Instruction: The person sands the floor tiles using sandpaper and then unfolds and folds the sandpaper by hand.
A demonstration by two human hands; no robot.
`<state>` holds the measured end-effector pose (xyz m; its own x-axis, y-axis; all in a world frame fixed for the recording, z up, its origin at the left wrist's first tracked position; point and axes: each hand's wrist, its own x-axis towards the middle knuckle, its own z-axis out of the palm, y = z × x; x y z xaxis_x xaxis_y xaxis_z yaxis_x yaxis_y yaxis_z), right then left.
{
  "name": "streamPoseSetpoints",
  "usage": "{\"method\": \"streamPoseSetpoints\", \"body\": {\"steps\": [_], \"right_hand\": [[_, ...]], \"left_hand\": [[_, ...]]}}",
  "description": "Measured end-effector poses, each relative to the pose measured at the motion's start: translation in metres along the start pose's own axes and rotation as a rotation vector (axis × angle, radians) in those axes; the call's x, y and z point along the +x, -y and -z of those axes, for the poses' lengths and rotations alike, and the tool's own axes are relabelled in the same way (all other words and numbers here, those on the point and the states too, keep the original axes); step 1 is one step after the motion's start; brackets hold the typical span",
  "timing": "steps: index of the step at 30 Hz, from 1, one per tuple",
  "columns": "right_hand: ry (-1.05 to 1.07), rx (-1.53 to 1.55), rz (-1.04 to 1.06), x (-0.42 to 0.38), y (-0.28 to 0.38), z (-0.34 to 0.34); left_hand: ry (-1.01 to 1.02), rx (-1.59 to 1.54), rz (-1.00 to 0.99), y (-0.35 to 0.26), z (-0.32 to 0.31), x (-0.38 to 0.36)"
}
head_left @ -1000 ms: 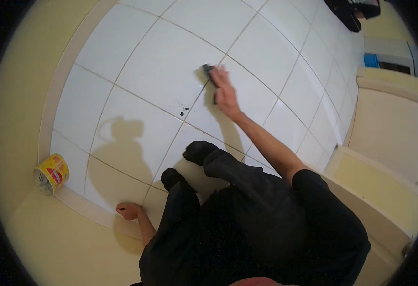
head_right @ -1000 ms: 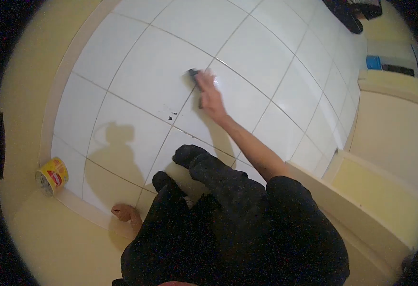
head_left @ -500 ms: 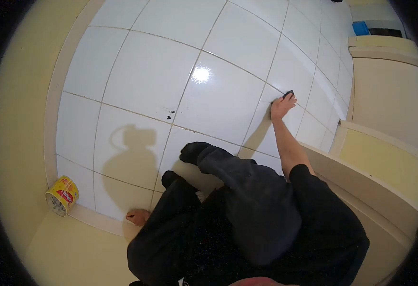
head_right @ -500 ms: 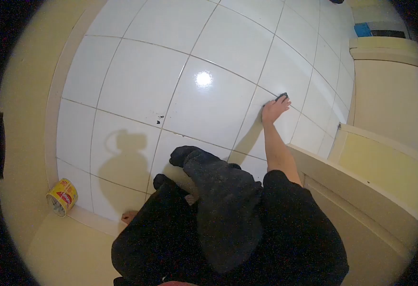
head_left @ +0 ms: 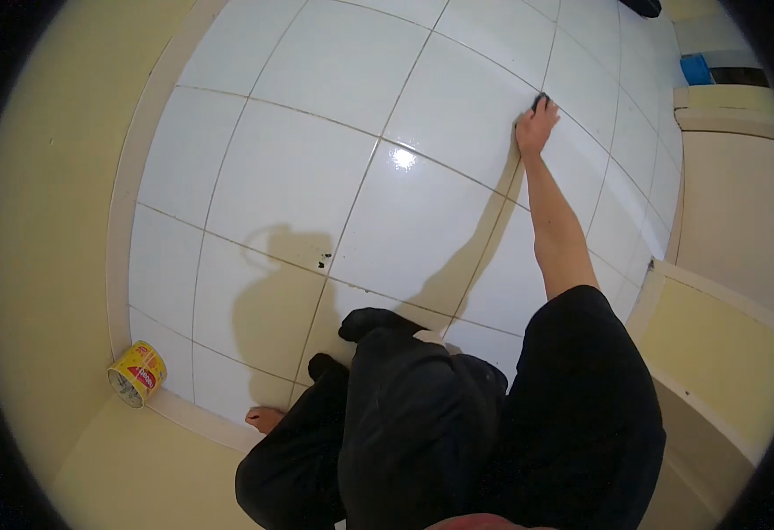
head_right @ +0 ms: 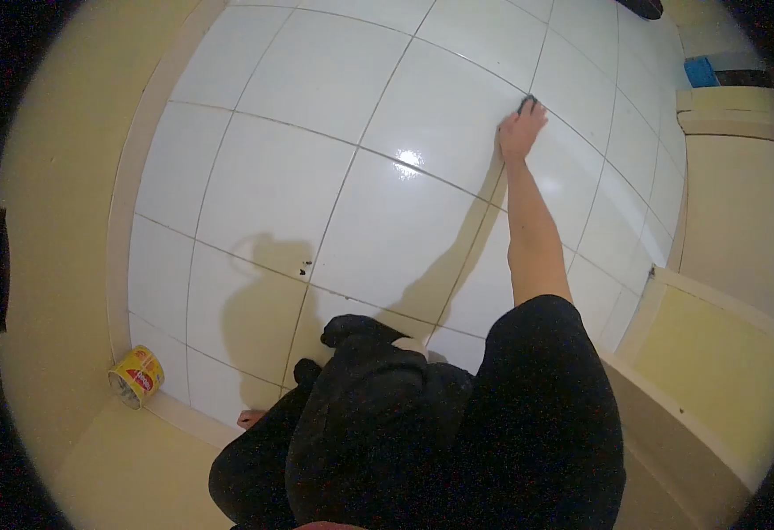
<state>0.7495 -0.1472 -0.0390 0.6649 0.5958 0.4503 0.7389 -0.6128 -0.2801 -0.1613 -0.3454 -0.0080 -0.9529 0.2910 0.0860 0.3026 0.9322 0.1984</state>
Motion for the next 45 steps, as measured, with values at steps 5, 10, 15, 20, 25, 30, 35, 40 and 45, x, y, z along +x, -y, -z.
{"method": "streamPoseSetpoints", "body": {"steps": [5,10,15,20,25,30,35,40,45], "right_hand": [[0.020,0.071,0.061,0.072,0.027,-0.040],[0.109,0.268,0.249,0.101,0.052,-0.061],[0.202,0.490,0.494,0.071,0.118,-0.046],[0.387,0.565,0.571,-0.001,0.202,-0.010],[0.518,0.616,0.685,-0.096,0.261,0.020],[0.582,0.626,0.851,-0.185,0.291,0.051],[0.641,0.707,0.978,-0.246,0.320,0.072],[0.691,0.970,0.680,-0.246,0.319,0.098],[0.437,0.863,0.289,-0.192,0.221,0.127]], "left_hand": [[0.116,0.085,-0.130,0.026,-0.001,0.031],[0.116,0.086,-0.148,0.037,-0.008,0.042],[0.055,0.096,-0.050,0.016,-0.007,0.019],[-0.015,0.069,0.033,0.003,-0.013,0.009],[-0.014,0.000,0.132,-0.002,-0.027,0.015],[0.052,-0.532,-0.225,-0.051,-0.038,0.008],[0.226,-0.527,-0.702,-0.166,-0.021,-0.016],[0.314,-0.408,-1.390,-0.232,-0.030,-0.029],[0.360,-0.461,-1.289,-0.230,-0.033,-0.031]]}}
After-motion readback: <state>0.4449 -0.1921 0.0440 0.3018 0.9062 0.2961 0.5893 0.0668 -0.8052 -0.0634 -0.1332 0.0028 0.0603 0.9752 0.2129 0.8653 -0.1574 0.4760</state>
